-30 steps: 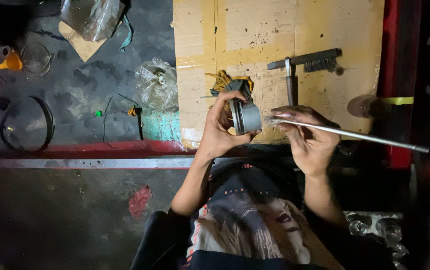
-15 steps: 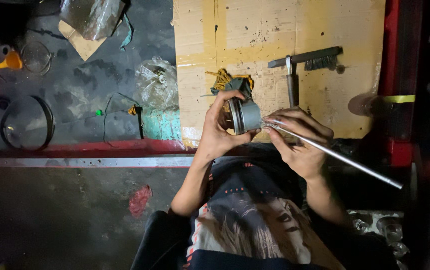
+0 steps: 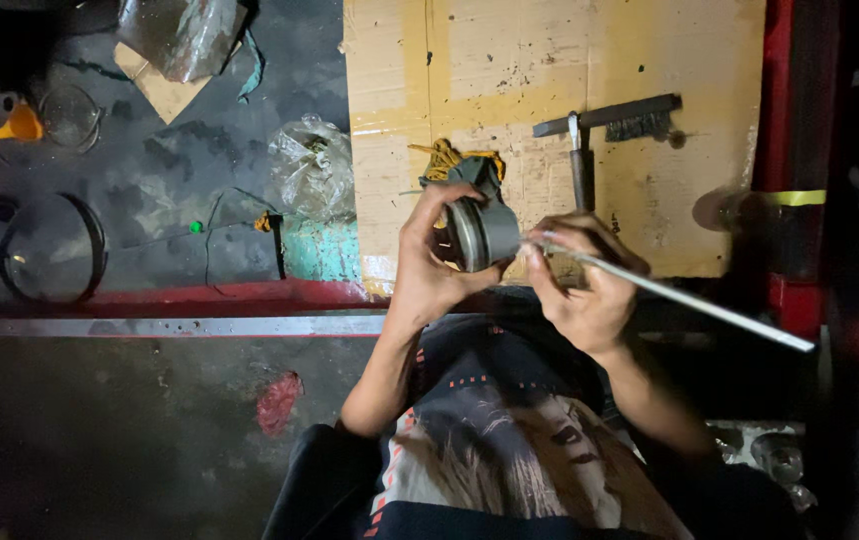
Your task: The person holds a metal piston and uses a thin metal rod to scrape and clean the ring grooves and inner surfaces. The person rotates the piston to access different areas and occasionally wipes it with a rag.
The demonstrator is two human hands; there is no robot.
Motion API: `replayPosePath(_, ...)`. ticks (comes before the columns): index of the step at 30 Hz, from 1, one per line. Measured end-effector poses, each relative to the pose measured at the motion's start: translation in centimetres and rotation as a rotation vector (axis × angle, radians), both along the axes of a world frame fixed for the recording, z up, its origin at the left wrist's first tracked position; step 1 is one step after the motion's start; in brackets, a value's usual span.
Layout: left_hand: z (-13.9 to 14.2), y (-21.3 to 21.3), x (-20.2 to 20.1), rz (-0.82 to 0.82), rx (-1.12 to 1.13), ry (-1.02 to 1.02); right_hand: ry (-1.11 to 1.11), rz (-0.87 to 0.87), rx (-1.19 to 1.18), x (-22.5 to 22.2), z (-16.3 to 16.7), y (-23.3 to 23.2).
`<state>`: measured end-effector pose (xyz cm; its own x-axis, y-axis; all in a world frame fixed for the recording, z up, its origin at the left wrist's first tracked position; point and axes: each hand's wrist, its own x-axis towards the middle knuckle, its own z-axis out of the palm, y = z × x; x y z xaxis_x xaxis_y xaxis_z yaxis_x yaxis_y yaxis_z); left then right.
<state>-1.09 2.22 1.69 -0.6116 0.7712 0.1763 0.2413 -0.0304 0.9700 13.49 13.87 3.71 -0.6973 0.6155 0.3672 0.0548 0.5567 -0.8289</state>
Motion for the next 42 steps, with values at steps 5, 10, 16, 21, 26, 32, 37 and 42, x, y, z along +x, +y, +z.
replayPosePath(5,-0.1,-0.2,0.5,0.008,-0.022,-0.199,-0.003,-0.015,-0.009,0.0,-0.2,-0.1)
replayPosePath(10,-0.5,-0.2,0.6,-0.003,-0.030,-0.319,0.001,-0.031,-0.054,0.3,-0.3,-0.6)
replayPosePath(16,-0.8,-0.5,0.7,-0.027,0.008,-0.421,0.019,-0.059,-0.071,0.1,-1.1,-1.2)
replayPosePath(21,-1.2,-0.6,0.7,-0.076,0.056,-0.461,0.049,-0.071,-0.163,0.5,-1.9,-1.7)
replayPosePath(26,-1.3,-0.5,0.8,-0.056,0.015,-0.511,0.004,-0.108,-0.174,0.3,-1.9,-1.9)
replayPosePath(32,-1.3,-0.8,0.5,-0.047,0.065,-0.514,0.015,-0.111,-0.133,0.0,-1.4,-2.3)
replayPosePath(37,-1.5,-0.6,0.5,-0.064,0.057,-0.513,0.002,-0.141,-0.111,0.0,-1.4,-2.8)
replayPosePath(42,-1.3,-0.5,0.7,-0.044,0.090,-0.573,0.033,-0.160,-0.145,-0.3,-1.4,-2.6)
